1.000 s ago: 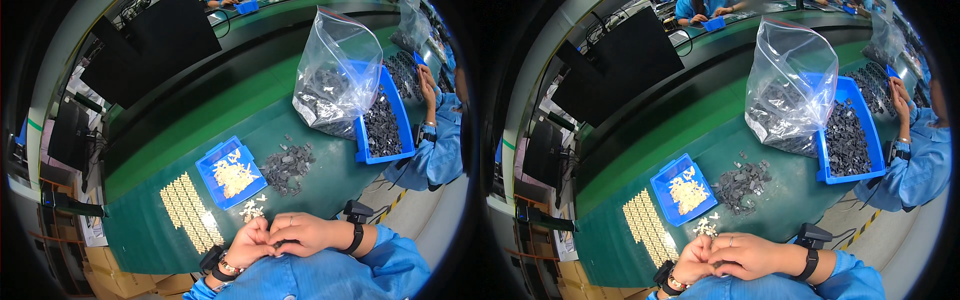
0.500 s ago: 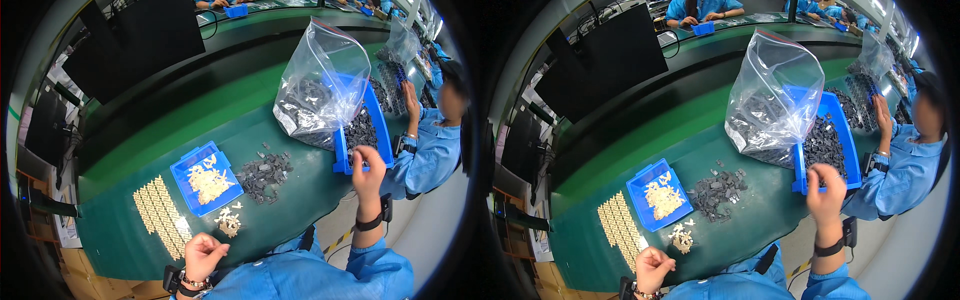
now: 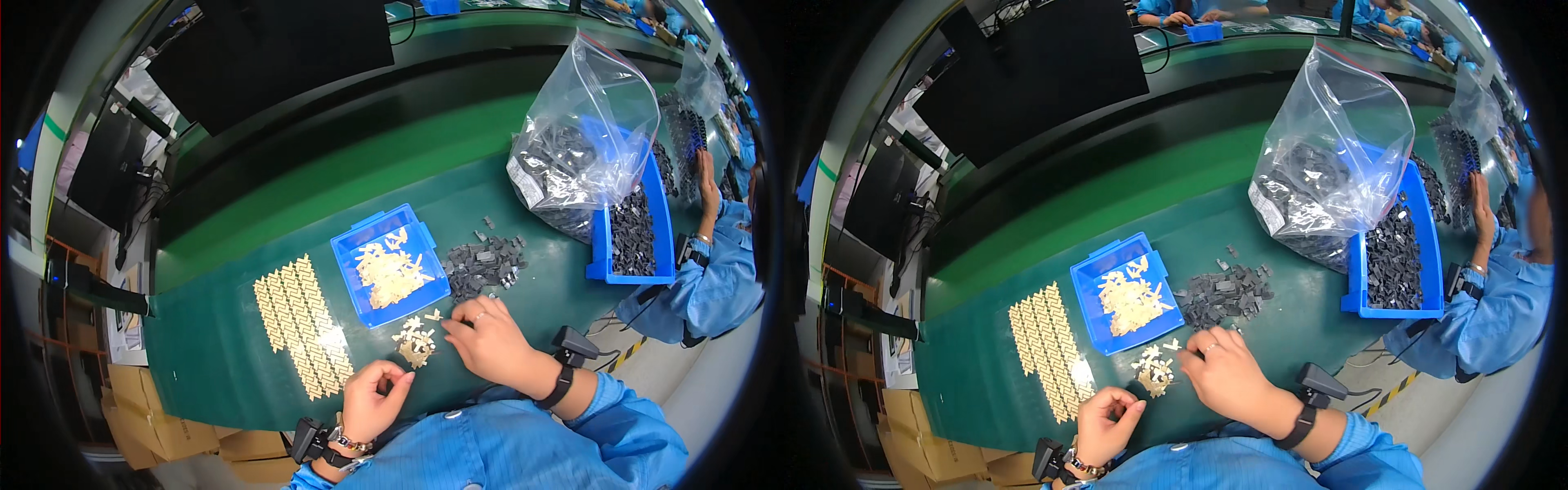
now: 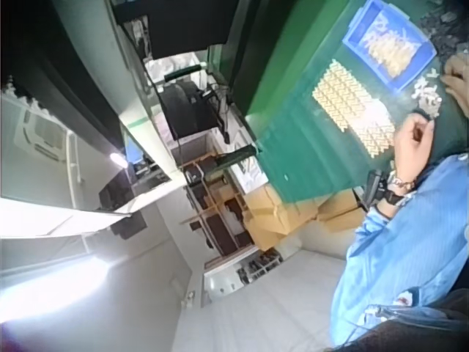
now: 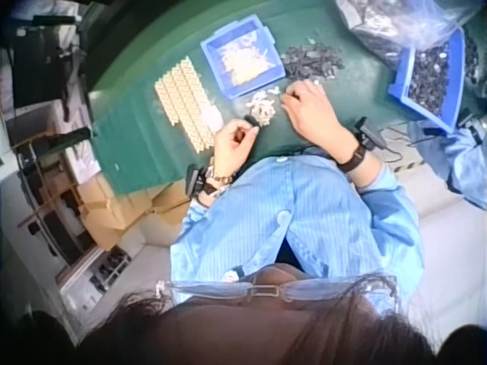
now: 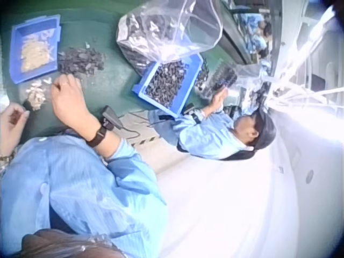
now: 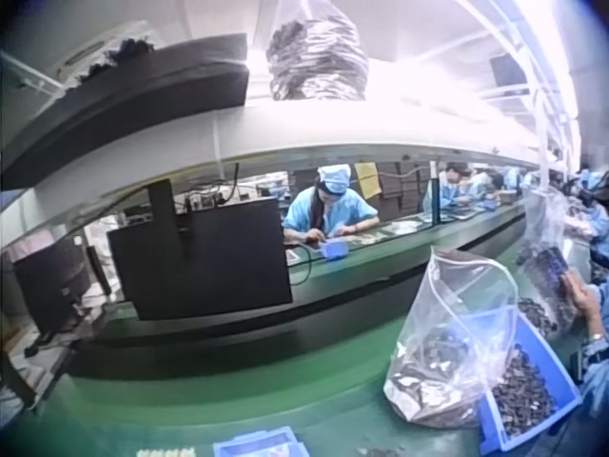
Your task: Assembling small plastic and metal components at a factory workbench.
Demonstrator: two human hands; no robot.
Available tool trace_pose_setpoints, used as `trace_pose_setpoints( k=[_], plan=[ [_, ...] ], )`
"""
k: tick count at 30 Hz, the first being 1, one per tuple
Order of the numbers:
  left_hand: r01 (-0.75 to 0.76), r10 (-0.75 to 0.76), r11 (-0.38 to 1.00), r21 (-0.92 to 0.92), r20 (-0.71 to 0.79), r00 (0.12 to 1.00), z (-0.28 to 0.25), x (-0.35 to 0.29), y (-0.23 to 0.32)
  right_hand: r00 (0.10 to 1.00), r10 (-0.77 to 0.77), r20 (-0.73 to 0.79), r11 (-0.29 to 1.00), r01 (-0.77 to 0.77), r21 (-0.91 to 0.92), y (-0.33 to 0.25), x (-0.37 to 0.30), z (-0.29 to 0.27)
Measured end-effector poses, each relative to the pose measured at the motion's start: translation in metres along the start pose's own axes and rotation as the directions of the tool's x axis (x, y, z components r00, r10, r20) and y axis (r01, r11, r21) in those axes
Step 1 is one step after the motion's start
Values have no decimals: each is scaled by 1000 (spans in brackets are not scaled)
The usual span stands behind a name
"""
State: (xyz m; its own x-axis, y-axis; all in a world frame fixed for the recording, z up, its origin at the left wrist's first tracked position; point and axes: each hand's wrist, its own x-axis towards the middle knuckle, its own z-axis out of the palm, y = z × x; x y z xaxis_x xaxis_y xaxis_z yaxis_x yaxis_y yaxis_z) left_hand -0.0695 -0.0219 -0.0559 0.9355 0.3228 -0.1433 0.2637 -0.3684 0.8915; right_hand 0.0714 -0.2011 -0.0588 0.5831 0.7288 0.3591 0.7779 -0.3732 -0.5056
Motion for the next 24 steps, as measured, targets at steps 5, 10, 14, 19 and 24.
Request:
trace_pose_setpoints(
  k=[5, 10, 14, 19, 24],
  plan=[
    [-85, 85, 996, -30, 2, 996, 0, 1, 2, 997, 14, 76, 957, 8, -288, 3, 10, 18],
    [-26, 26, 999, -23, 13, 1000, -3, 1, 7, 996, 16, 89, 962, 9, -272, 7, 11, 22],
    [-87, 88, 995, -50, 13, 996, -2, 3, 5, 997, 1, 76, 958, 21, -285, 6, 12, 25],
    [4, -2, 997, -73, 29, 1000, 2, 7, 4, 999, -17, 30, 961, 24, -276, 10, 10, 25],
    [82, -88, 934, -349, -2, 996, 18, 19, 13, 986, -138, -91, 986, 128, -107, -11, 11, 10]
  ],
)
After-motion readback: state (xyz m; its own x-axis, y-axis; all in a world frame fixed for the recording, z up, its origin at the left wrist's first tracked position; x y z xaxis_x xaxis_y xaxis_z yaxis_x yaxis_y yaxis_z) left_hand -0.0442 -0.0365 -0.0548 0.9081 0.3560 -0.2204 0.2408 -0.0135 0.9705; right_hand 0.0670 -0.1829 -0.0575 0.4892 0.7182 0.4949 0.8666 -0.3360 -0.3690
